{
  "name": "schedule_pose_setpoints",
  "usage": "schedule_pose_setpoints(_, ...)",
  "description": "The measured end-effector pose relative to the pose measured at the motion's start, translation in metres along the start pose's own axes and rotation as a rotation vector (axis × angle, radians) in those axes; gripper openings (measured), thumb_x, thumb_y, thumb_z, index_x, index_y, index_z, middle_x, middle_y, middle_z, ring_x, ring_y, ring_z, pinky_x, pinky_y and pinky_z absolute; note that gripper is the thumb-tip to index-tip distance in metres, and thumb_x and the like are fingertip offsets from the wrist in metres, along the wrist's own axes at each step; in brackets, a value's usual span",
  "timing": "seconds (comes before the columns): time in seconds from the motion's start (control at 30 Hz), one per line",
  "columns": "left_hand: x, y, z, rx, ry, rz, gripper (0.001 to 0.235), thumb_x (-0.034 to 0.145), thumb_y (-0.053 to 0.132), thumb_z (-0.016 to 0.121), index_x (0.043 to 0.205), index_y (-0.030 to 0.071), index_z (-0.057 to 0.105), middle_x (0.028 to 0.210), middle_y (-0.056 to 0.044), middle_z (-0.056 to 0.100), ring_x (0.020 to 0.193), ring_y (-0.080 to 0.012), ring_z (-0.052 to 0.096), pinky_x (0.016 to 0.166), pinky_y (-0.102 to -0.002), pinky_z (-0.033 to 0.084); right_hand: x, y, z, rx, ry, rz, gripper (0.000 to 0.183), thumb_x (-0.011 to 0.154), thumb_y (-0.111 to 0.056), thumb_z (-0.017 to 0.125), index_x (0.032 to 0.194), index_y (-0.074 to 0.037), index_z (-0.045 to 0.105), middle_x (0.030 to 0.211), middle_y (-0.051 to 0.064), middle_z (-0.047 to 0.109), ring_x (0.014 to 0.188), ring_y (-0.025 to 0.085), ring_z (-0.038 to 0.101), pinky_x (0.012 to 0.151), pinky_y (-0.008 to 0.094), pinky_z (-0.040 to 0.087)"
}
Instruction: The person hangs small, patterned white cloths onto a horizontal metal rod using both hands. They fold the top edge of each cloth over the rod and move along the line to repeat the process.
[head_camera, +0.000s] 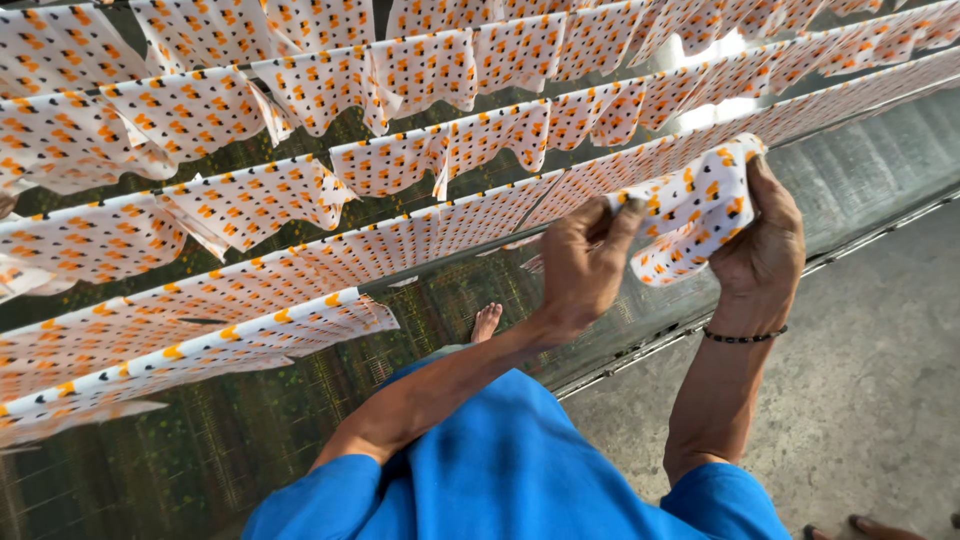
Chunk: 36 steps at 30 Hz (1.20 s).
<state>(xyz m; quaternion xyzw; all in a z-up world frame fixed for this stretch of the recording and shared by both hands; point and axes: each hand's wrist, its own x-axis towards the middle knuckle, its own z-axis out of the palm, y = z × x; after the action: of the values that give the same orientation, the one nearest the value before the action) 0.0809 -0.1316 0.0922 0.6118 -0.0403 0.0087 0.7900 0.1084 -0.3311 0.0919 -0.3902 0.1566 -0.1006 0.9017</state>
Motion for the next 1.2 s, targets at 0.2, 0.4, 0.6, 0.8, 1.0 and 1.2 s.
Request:
schedule_pose_setpoints(0.2,-0.039,0.005,-0.080,-0.007,0.136,0.015,0.021,0.098,0.027,0.069,0.087,0.010,0.074,0.073,0.000,0.070,0.071,-0.0044,0.060,0.062,-0.025,0.052,-0.026,0.064,0.002,-0.134,-0.112,0.013,0.023,0.097,-0.013,0.068,0.114,0.003,0.069,0.088,0.014,0.074,0.071,0.023,0.074,0.060,0.034,0.062)
schedule_pose_setpoints(0.4,-0.072,-0.009,-0.178,0.149,0.289,0.129,0.022,0.100,0.017,0.070,0.085,0.001,0.074,0.070,-0.011,0.073,0.069,-0.0139,0.071,0.064,-0.033,0.064,-0.066,0.127,0.034,-0.184,-0.187,0.071,0.018,0.094,0.000,0.066,0.110,0.008,0.070,0.087,0.024,0.072,0.073,0.033,0.077,0.060,0.042,0.066)
schedule_pose_setpoints(0.6,-0.088,0.004,-0.183,0.383,0.331,0.131,0.025,0.102,0.021,0.070,0.084,0.004,0.074,0.066,-0.010,0.070,0.072,-0.0135,0.068,0.068,-0.036,0.060,-0.081,0.146,0.055,-0.534,-0.317,-0.069,0.010,0.096,-0.006,0.072,0.105,-0.001,0.075,0.083,0.007,0.069,0.080,0.010,0.063,0.072,0.028,0.059)
schedule_pose_setpoints(0.8,-0.083,0.003,-0.180,0.526,0.418,0.203,0.026,0.102,0.024,0.071,0.084,0.006,0.071,0.067,-0.009,0.070,0.074,-0.0144,0.069,0.074,-0.037,0.057,-0.082,0.151,0.055,-0.694,-0.358,-0.176,0.004,0.098,-0.007,0.074,0.101,-0.004,0.075,0.079,0.002,0.065,0.080,0.007,0.054,0.075,0.027,0.054)
schedule_pose_setpoints(1.0,-0.077,-0.023,-0.183,0.613,0.543,0.324,0.019,0.105,0.022,0.069,0.096,0.006,0.072,0.078,-0.010,0.070,0.085,-0.0165,0.069,0.080,-0.043,0.056,-0.073,0.165,0.045,-0.712,-0.339,-0.215,0.007,0.095,-0.008,0.079,0.101,-0.005,0.076,0.081,0.002,0.069,0.082,0.006,0.060,0.080,0.027,0.056)
schedule_pose_setpoints(1.2,-0.079,-0.041,-0.164,0.598,0.692,0.532,0.021,0.100,0.004,0.069,0.117,-0.005,0.062,0.100,-0.014,0.064,0.091,-0.0204,0.064,0.082,-0.032,0.056,-0.071,0.160,0.038,-0.796,-0.260,-0.356,0.014,0.092,-0.012,0.082,0.103,-0.006,0.077,0.084,0.008,0.074,0.082,0.011,0.067,0.080,0.032,0.058)
